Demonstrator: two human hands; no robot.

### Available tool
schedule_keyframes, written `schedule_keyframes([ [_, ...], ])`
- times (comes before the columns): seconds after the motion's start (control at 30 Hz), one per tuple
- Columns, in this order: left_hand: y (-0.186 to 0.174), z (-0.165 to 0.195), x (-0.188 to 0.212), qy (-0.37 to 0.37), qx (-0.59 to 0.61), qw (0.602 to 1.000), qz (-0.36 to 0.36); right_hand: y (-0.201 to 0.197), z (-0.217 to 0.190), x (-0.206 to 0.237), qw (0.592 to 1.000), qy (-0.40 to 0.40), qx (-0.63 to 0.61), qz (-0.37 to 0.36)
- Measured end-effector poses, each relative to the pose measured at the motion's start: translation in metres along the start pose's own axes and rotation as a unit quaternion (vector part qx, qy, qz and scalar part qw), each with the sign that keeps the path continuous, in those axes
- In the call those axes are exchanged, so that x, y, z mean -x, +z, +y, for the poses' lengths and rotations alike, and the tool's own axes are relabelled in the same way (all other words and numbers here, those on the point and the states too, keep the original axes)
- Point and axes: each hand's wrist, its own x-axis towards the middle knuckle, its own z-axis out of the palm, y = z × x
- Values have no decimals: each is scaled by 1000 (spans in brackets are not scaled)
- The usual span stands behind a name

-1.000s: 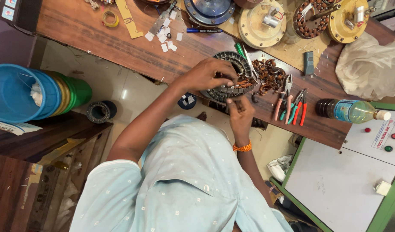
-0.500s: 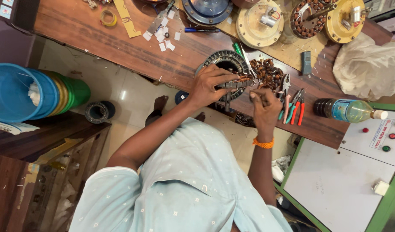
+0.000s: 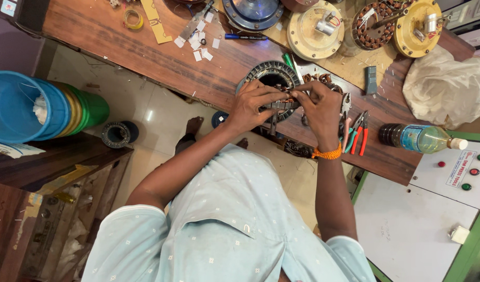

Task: The person pulls burnt copper windings out of a motor stator on a workbench by hand, working around the stator ring and placing extracted coils on the table. They briefly use pliers to grip and pull a winding, then resume hand extraction.

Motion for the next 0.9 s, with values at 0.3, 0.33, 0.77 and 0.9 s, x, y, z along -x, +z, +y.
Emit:
schedule_keyframes([
  [0.3, -7, 8, -42, -232, 104, 966, -40, 9, -11, -30, 998, 1, 44, -40],
  [0.33, -4, 6, -46, -231, 103, 967, -43, 10, -13, -31, 998, 1, 51, -43],
  [0.77, -43, -34, -52, -90, 213, 957, -175, 34, -39, 35, 998, 64, -22, 7],
  [0.9, -56, -27, -69, -26, 131, 969, -209, 54, -29, 57, 980, 123, -141, 74],
])
